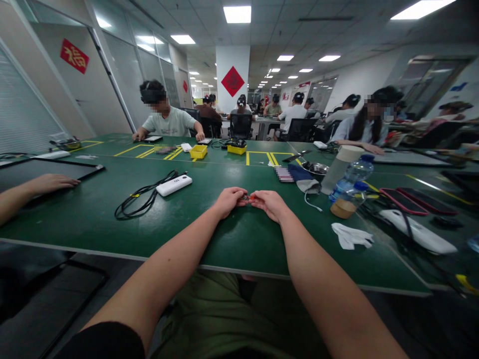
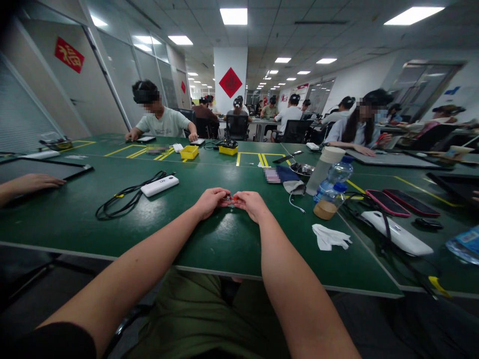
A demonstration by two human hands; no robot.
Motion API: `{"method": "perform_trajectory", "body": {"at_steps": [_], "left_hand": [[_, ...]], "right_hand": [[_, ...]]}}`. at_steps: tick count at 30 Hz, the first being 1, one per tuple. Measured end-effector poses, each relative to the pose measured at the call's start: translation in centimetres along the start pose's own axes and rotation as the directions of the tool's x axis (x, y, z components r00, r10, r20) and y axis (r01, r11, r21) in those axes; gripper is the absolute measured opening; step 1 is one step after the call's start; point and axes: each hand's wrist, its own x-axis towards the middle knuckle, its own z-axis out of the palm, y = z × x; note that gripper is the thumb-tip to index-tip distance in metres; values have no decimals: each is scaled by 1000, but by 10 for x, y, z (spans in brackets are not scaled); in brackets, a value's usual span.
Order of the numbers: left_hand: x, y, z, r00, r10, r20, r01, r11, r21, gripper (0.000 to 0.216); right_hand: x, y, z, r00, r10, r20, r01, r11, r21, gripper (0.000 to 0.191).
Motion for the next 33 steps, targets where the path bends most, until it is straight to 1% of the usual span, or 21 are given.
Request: {"method": "perform_trajectory", "body": {"at_steps": [4, 10, 18, 33], "left_hand": [[-1, 1, 0, 1000, 2, 16, -1, 999, -47, 16], [1, 0, -1, 1000, 2, 29, 1, 996, -84, 15], [1, -1, -3, 999, -10, 39, 13, 997, -75, 15], [-2, 3, 1, 999, -22, 37, 26, 996, -87, 12]], "right_hand": [[2, 0, 0, 999, 22, -36, -21, 999, 32, 20], [4, 0, -1, 999, 35, -36, -33, 998, 52, 24], [5, 1, -2, 998, 48, -35, -46, 998, 50, 19], [0, -3, 0, 999, 48, -21, -46, 997, 54, 18]]}}
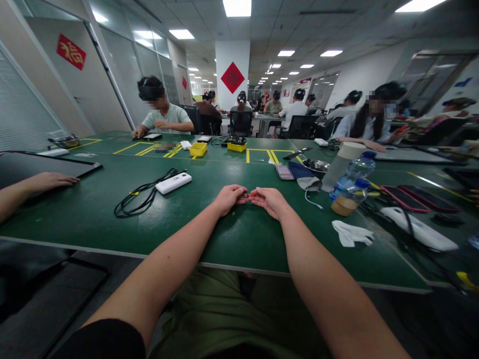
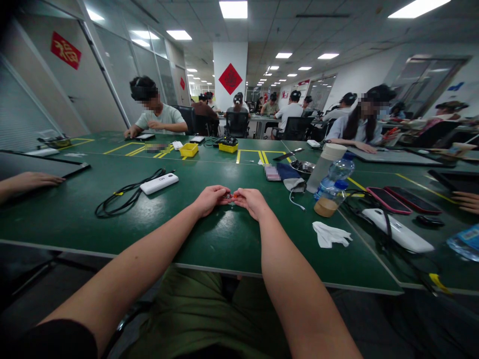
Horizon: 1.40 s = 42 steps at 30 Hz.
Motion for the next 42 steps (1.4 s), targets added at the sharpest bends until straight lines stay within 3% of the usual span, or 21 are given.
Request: {"method": "perform_trajectory", "body": {"at_steps": [7, 42], "left_hand": [[-1, 0, 2, 1000, 4, -10, -4, 1000, -7, 13], [-4, 2, 5, 1000, 15, -21, -14, 999, 29, 18]], "right_hand": [[1, 1, -1, 1000, -8, 15, 8, 1000, 8, 7], [6, 7, -5, 999, -36, 0, 36, 998, -47, 16]]}}
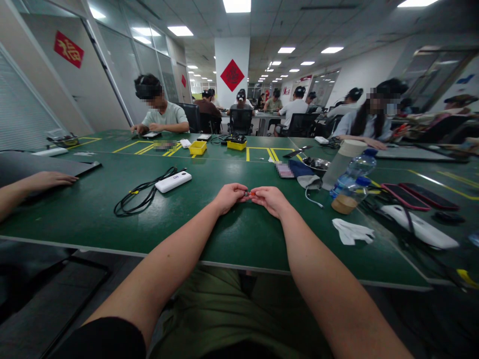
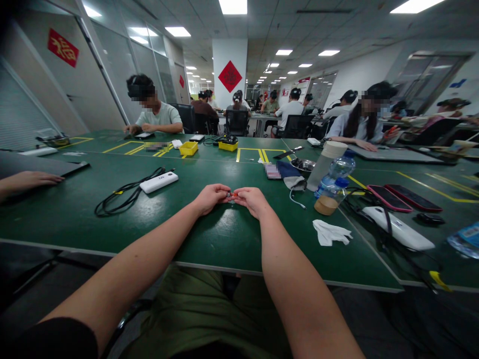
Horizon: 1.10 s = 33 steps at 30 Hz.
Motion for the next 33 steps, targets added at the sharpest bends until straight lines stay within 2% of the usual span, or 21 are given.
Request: {"method": "perform_trajectory", "body": {"at_steps": [33], "left_hand": [[3, -3, -2, 1000, 10, 25, -9, 1000, -16, 18]], "right_hand": [[0, 0, 0, 1000, -4, 11, 4, 1000, -28, 16]]}}
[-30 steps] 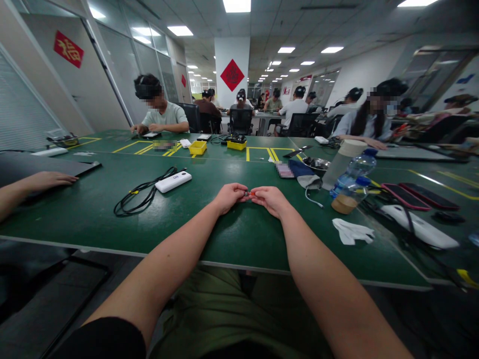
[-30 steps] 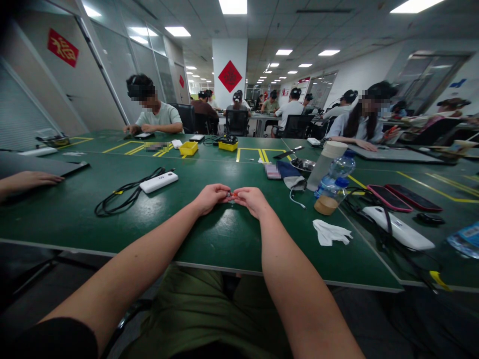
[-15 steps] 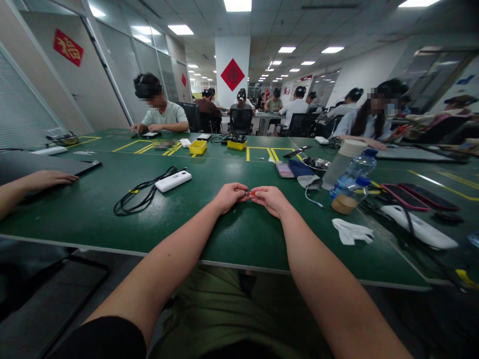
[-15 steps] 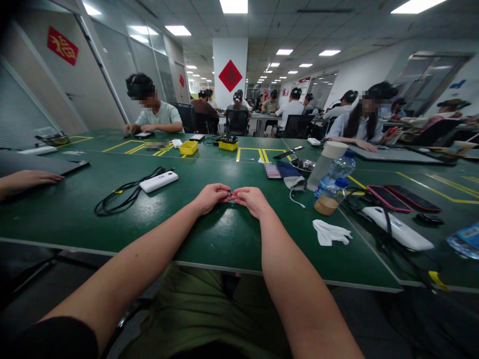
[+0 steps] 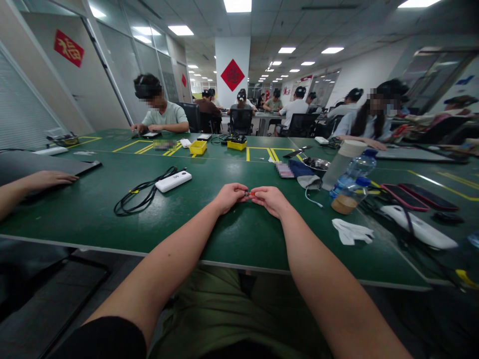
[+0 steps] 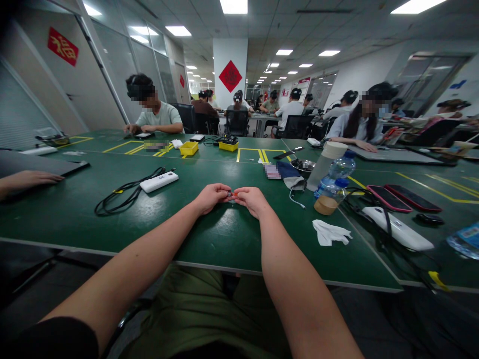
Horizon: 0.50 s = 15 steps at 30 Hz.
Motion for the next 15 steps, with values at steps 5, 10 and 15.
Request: {"method": "perform_trajectory", "body": {"at_steps": [5, 10, 15], "left_hand": [[-1, 1, 1, 1000, -5, -5, 5, 1000, -19, 17], [-3, 2, 2, 1000, -6, 5, 6, 999, -31, 18], [-3, 3, 2, 1000, -6, 5, 6, 999, -32, 18]], "right_hand": [[1, 2, 0, 1000, -4, 1, 4, 1000, 6, 17], [-2, 1, 1, 1000, -4, 1, 4, 1000, 8, 19], [-1, 1, 1, 1000, -15, 0, 15, 1000, 0, 18]]}}
